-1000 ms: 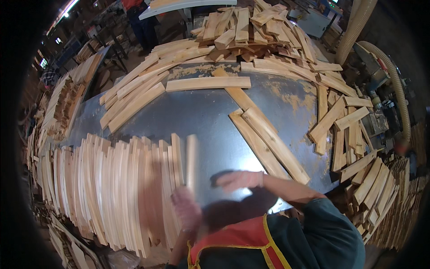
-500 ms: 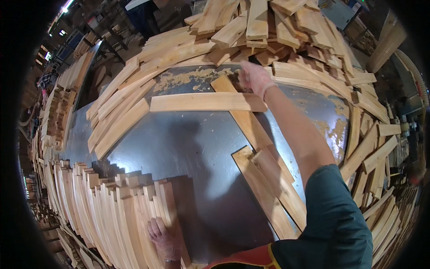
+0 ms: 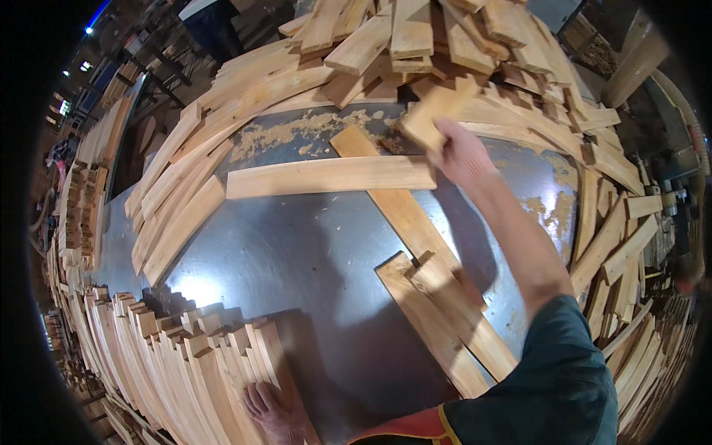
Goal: The person sorts and stacks thin wooden planks on a metal table. They pick up individual pieces from a scattered pile, align them, and place them into a neat stack. The person occasionally moves the stack to a different location on the table.
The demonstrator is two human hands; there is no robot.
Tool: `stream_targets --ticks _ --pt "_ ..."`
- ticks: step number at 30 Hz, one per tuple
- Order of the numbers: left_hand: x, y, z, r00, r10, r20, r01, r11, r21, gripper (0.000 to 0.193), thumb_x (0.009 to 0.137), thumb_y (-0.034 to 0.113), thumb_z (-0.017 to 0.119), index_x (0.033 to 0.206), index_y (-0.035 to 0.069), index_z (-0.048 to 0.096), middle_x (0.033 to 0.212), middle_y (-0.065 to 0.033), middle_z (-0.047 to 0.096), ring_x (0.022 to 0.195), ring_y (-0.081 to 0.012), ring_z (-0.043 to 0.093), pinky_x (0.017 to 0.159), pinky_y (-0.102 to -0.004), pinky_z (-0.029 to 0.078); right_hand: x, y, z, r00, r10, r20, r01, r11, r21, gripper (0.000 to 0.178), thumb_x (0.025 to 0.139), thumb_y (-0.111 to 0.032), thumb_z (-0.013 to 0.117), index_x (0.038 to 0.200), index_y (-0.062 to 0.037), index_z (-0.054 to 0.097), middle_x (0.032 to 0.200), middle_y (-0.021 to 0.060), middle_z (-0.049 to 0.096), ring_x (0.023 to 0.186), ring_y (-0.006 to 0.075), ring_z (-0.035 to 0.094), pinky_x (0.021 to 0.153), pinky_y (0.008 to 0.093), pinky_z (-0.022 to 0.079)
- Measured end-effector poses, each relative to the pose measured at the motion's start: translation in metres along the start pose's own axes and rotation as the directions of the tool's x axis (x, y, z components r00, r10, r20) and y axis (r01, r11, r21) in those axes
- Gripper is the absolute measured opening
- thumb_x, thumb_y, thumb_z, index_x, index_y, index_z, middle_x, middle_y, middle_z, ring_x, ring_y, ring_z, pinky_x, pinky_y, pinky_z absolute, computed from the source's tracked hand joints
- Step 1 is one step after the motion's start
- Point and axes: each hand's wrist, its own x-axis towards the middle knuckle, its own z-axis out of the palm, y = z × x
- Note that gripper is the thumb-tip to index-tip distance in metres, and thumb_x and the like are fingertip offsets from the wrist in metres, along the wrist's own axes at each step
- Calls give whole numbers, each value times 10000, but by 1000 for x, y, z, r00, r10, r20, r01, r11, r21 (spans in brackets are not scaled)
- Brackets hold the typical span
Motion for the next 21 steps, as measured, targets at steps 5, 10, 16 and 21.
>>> stream_targets --ticks 5,10,16,21 --pt "12 1 2 986 76 -146 -80 997 -22 811 834 314 806 1522 42 474 1528 -196 499 1440 -459 441 1215 -588 354 -236 6 -65 966 247 74 -229 954 -194 437 969 -222 778 1316 15 659 1235 160 742 1070 268 746 970 397 621" --pt "7 -2 6 990 31 -141 -42 997 -70 820 871 360 773 1560 48 457 1580 -189 478 1495 -449 391 1241 -580 314 -351 65 -59 952 -201 -230 -21 707 -706 594 943 -132 695 1482 43 515 1324 213 694 1241 347 675 1092 432 529" --pt "0 -1 -15 999 15 -45 -20 994 -105 823 917 418 741 1595 67 435 1621 -179 448 1546 -407 348 1267 -568 273 -461 123 -76 951 -296 -89 -227 -473 -851 900 863 -183 744 1651 -127 312 1596 286 437 1407 453 516 1124 513 477" --pt "0 -10 8 993 60 -97 -69 993 -94 824 918 469 721 1597 93 447 1642 -146 443 1533 -394 369 1265 -566 281 -471 127 -79 894 -401 -198 -336 -310 -890 819 832 -168 732 1597 -163 440 1499 261 541 1374 432 549 1154 495 455"
